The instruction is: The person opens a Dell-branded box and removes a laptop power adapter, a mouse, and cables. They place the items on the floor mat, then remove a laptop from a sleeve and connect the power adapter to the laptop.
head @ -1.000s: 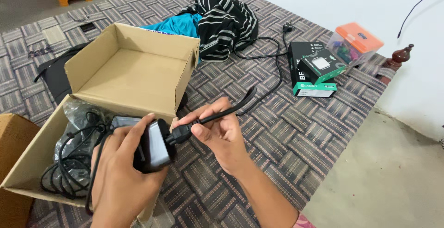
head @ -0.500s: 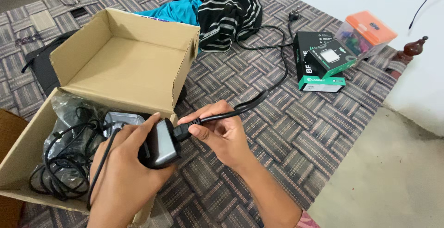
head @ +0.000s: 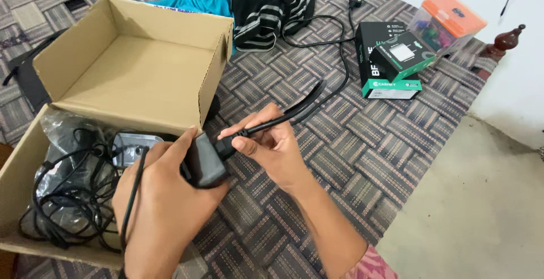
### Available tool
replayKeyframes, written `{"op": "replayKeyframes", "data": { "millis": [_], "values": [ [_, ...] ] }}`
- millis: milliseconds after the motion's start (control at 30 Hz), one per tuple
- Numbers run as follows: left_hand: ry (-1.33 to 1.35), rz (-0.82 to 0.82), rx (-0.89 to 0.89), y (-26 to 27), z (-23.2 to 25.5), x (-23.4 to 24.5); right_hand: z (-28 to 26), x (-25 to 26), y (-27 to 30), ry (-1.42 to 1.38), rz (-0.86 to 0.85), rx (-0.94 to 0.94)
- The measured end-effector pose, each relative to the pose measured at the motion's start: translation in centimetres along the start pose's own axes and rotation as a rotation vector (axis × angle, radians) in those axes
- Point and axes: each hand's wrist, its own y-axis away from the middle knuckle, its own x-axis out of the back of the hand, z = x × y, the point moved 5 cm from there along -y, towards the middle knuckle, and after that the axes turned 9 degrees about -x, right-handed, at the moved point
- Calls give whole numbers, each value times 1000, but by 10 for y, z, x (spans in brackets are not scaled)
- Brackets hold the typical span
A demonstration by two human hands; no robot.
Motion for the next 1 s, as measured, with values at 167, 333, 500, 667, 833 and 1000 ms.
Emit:
{"op": "replayKeyframes", "data": {
  "millis": [167,333,500,667,833,1000],
  "values": [
    [100,39,-69,-8,3,-3,1,-7,-5,0,12,-2],
    [-25,-30,-33,-3,13,-5,0,-5,1,-23,174,-112],
    [6,-41,-115,-2,28,-5,-26,44,0,-65,477,-152],
    [269,-181,-139,1,36,-13,-57,122,30,-30,664,-114],
    [625,-684,79,27,64,-60,-61,141,46,188,762,-145],
    [413,-421,-40,12,87,-96,-64,128,53,248,668,-325]
  ]
}}
